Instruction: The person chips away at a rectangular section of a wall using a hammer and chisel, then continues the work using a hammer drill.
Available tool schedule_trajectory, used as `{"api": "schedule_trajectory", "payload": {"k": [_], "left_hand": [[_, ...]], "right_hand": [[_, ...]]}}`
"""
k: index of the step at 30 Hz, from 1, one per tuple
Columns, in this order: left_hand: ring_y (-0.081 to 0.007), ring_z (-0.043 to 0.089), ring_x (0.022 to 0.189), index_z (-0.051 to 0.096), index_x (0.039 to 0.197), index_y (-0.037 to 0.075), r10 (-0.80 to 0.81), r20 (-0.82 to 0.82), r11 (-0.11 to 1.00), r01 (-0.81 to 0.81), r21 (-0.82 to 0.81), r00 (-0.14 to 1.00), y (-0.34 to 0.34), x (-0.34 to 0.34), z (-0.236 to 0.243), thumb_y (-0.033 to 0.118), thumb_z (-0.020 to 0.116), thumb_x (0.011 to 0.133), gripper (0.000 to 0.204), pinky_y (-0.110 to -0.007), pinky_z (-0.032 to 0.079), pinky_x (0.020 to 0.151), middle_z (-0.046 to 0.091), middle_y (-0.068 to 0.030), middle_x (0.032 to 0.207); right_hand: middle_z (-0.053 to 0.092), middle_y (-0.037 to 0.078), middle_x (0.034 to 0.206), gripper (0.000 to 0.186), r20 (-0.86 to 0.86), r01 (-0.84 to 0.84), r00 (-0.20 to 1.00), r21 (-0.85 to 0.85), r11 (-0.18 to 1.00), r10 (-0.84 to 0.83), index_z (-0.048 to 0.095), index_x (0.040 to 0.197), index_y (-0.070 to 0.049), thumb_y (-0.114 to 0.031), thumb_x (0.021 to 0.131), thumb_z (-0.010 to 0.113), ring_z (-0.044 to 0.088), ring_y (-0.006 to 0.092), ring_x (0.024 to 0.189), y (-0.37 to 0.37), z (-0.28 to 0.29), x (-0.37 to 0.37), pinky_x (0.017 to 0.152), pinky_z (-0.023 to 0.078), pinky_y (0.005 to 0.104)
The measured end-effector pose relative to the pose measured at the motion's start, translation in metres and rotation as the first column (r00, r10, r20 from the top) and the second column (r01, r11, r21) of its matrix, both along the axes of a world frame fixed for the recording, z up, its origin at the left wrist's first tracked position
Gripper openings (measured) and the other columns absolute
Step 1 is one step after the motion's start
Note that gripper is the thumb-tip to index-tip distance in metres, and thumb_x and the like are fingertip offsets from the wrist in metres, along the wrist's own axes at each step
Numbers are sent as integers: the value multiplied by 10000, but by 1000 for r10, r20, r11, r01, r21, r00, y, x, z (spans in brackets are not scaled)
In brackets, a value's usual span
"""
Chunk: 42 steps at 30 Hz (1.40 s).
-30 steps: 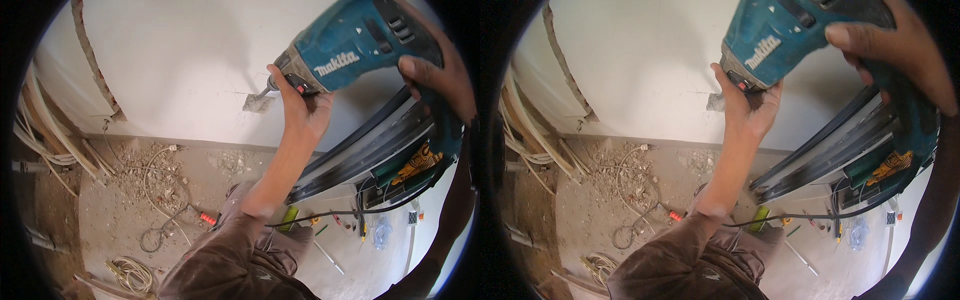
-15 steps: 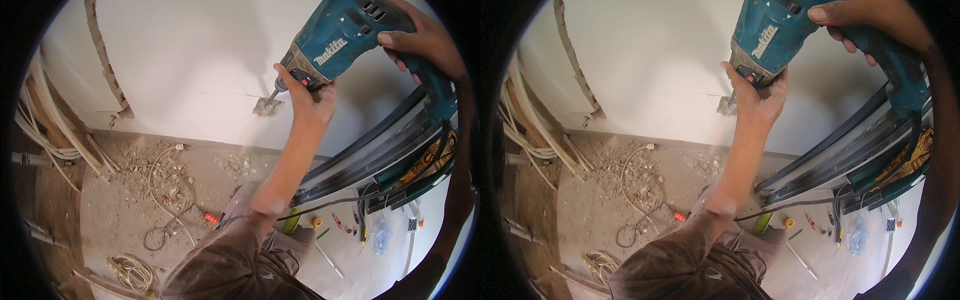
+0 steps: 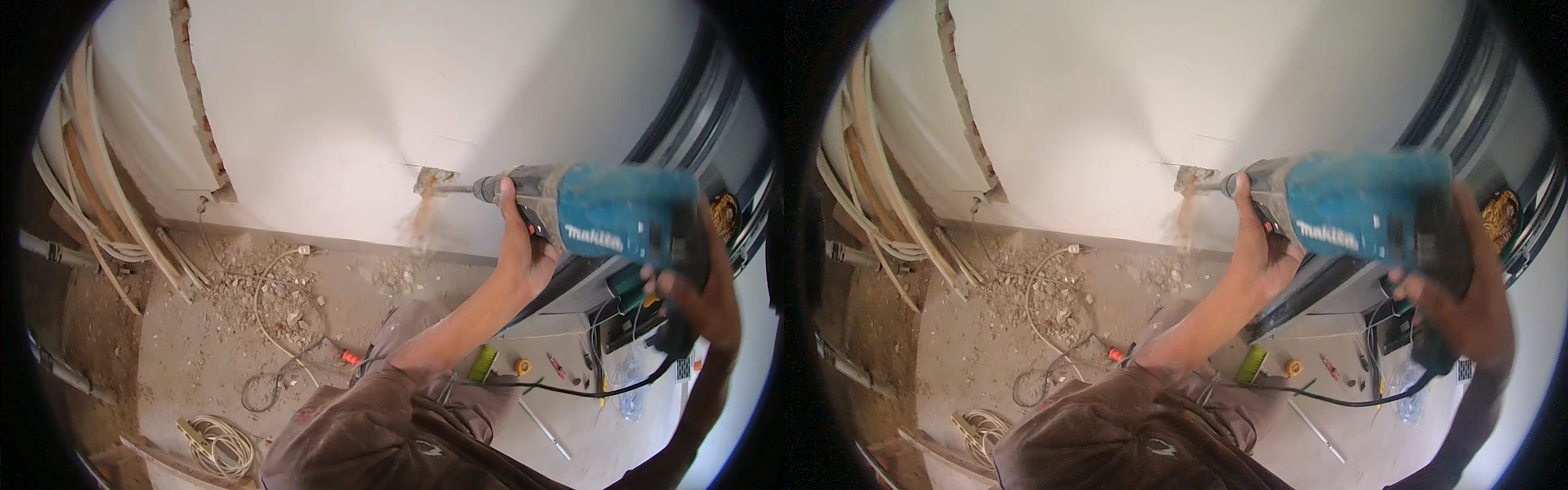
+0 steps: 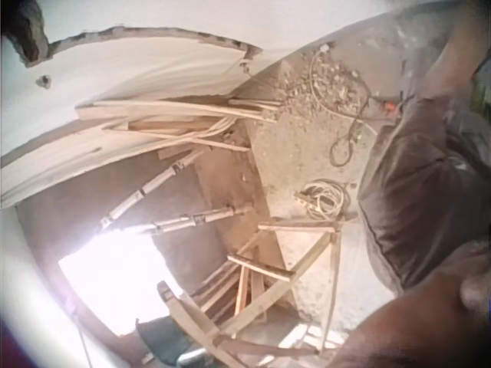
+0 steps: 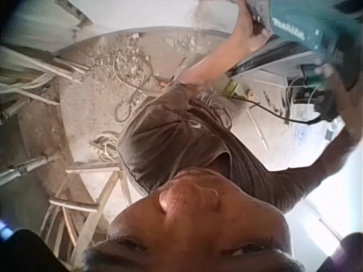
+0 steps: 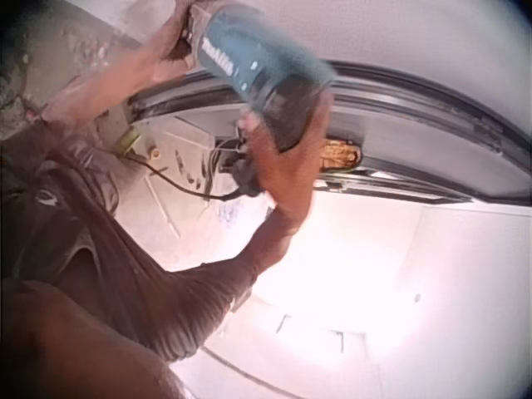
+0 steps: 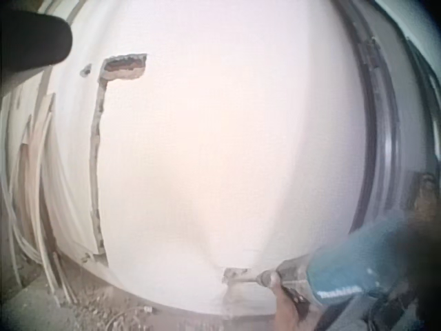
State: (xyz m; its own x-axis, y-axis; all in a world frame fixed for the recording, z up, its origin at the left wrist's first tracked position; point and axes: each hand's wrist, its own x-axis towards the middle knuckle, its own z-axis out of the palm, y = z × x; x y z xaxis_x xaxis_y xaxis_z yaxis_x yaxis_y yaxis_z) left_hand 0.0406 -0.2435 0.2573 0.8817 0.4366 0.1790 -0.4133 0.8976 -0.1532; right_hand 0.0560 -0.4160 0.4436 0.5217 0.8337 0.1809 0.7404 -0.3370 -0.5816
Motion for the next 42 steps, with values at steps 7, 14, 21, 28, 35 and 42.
{"api": "schedule_trajectory", "payload": {"k": [7, 14, 21, 28, 35, 42], "left_hand": [[-219, 538, 1183, 402, 1350, 50, -125, -273, 923, 213, 319, 954, -50, 8, -53, 670, 501, 859, 797, -358, 444, 1018, 538, -118, 1286], [-263, 479, 1247, 351, 1381, 33, -94, -361, 894, 238, 380, 928, -47, 9, -85, 695, 504, 840, 869, -415, 375, 1073, 490, -145, 1334], [-291, 453, 1269, 326, 1400, 35, -85, -459, 847, 307, 435, 884, -41, -4, -123, 672, 554, 824, 889, -440, 351, 1094, 430, -173, 1379], [-301, 479, 1243, 353, 1391, 41, -75, -576, 820, 379, 429, 814, -29, -21, -170, 603, 623, 819, 846, -476, 384, 1064, 481, -177, 1331], [-298, 524, 1192, 409, 1352, 54, -68, -484, 891, 271, 363, 873, -26, -5, -134, 663, 518, 852, 795, -458, 421, 1030, 529, -158, 1276], [-277, 538, 1169, 430, 1327, 59, -113, -362, 938, 220, 268, 925, -20, 32, -97, 651, 546, 846, 772, -429, 434, 1017, 544, -141, 1243]], "right_hand": [[527, 162, 1182, 838, -114, 246, 968, 266, 932, -223, 245, 1414, 16, -256, 793, 737, 584, 231, 1025, -118, -144, -9, 837, 509, 354], [472, 162, 1235, 786, -246, 309, 936, 227, 924, -252, 296, 1371, 47, -253, 793, 736, 492, 246, 1105, -130, -187, -15, 949, 403, 349], [418, 213, 1273, 866, -446, 313, 889, 423, 850, -106, 197, 1405, 89, -83, 727, 708, 456, 298, 1186, -137, -274, -42, 988, 399, 403], [378, 222, 1364, 986, -568, 375, 809, 304, 876, -150, 103, 1427, 81, -82, 710, 761, 425, 288, 1271, -125, -341, -71, 1061, 345, 424], [408, 217, 1333, 953, -469, 218, 883, 368, 904, -22, 161, 1399, 90, -98, 704, 786, 424, 281, 1277, -105, -268, -39, 1060, 335, 421], [401, 180, 1317, 899, -561, 306, 806, 124, 944, -187, 191, 1409, 40, -83, 731, 769, 452, 256, 1217, -120, -208, 5, 1015, 380, 391]]}}
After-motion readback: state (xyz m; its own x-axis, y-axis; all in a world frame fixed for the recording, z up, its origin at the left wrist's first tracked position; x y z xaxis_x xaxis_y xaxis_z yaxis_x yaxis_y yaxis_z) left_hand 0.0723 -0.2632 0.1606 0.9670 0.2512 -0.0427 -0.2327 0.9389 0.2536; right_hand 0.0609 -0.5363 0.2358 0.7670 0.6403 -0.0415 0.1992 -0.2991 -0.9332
